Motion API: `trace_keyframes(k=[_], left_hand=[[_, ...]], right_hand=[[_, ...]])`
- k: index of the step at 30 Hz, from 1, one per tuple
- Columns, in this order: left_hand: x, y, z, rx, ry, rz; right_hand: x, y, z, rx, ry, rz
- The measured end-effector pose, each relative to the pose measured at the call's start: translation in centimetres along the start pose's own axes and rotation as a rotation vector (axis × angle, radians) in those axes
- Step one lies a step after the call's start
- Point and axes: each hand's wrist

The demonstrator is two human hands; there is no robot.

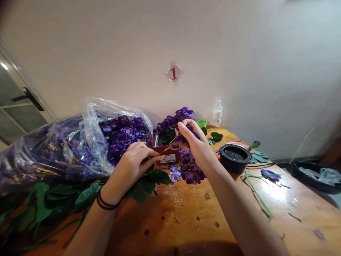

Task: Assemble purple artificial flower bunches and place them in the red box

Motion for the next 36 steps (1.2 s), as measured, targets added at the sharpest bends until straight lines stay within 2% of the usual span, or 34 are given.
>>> trace_keyframes(k=[10,18,21,23,26,28,36], left_hand=[[0.1,0.0,0.0,0.012,-0.005,-0.012],[0.0,0.0,-0.1,0.006,0.014,0.006],[-0.1,0.2,-0.1,0.014,0.023,0.016],[-0.1,0.4,0.0,0.028,0.023,0.026],[-0.1,0.7,0.1,0.046,0.029,0.038],[-0.1,0.8,0.1,0.046,0.031,0.040],[-0.2,0.5,-0.4,0.102,-0.006,0.001]], right_hand=[[-0.1,0.1,-0.2,-0.019,-0.012,-0.013],[-0.1,-0.5,-0.5,-0.021,0.025,-0.004],[-0.2,-0.6,-0.4,-0.088,0.038,0.019],[-0.3,-0.4,0.0,-0.156,0.102,0.040],[-0.3,-0.2,0.8,-0.250,0.274,0.067],[-0.2,-0.3,1.1,-0.286,0.319,0.085],[0.5,-2.1,0.5,-0.285,0.180,0.176]])
Point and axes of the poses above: each hand's wrist, its own x-axis towards the middle knuckle, its own z-axis out of the back of the hand, y = z × x, and after that the axes turned 1 degree about -y, right-handed
